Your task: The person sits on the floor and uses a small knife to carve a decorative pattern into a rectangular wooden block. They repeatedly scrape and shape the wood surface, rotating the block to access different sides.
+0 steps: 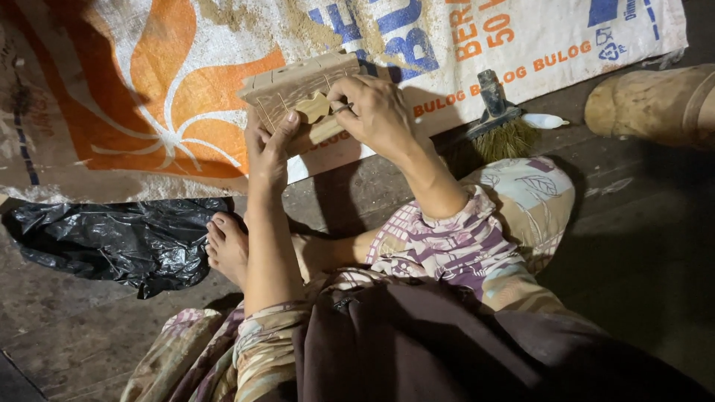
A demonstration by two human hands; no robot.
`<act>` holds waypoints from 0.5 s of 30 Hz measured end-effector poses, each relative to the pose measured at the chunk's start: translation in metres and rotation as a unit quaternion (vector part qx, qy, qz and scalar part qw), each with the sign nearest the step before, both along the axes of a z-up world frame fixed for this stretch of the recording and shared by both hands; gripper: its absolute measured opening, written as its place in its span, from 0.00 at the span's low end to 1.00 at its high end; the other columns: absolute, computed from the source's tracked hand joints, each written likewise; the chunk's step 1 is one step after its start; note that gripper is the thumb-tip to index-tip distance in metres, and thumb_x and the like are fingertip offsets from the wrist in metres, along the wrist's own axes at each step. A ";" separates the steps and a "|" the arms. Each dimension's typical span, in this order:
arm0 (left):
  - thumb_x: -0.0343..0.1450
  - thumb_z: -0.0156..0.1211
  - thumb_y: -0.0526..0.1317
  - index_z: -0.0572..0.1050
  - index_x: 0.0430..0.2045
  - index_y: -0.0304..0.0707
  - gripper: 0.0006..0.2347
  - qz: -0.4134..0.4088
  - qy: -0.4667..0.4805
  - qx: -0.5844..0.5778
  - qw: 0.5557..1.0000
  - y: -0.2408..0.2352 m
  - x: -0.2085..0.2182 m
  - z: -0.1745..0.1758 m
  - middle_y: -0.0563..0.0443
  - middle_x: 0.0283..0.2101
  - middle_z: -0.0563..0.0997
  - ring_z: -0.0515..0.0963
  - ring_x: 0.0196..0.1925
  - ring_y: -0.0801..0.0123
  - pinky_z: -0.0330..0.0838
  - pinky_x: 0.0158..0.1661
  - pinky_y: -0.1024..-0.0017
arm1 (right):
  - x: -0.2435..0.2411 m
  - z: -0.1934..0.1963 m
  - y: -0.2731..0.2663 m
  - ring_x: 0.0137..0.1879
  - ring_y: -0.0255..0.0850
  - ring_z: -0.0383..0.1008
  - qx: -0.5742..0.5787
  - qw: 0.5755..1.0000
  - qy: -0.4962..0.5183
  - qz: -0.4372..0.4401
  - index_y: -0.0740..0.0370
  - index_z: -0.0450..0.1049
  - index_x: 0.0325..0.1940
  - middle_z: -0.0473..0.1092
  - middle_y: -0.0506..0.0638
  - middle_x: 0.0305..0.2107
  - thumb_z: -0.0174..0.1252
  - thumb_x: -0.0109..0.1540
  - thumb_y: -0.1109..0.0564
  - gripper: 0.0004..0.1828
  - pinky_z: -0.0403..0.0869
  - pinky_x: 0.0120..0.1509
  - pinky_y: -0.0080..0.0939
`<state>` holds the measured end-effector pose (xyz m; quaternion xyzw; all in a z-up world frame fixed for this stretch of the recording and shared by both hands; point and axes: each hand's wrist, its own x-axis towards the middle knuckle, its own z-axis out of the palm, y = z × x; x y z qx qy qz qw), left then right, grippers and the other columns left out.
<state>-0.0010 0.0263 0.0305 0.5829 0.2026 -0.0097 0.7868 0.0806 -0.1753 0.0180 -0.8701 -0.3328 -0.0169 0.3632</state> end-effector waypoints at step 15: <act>0.74 0.68 0.44 0.70 0.52 0.42 0.16 0.033 -0.033 -0.013 0.999 -0.008 0.004 0.007 0.48 0.34 0.80 0.81 0.30 0.69 0.86 0.30 0.64 | -0.001 -0.025 0.001 0.33 0.52 0.81 0.087 0.994 0.018 -0.059 0.51 0.79 0.42 0.78 0.52 0.27 0.66 0.59 0.59 0.07 0.79 0.39 0.48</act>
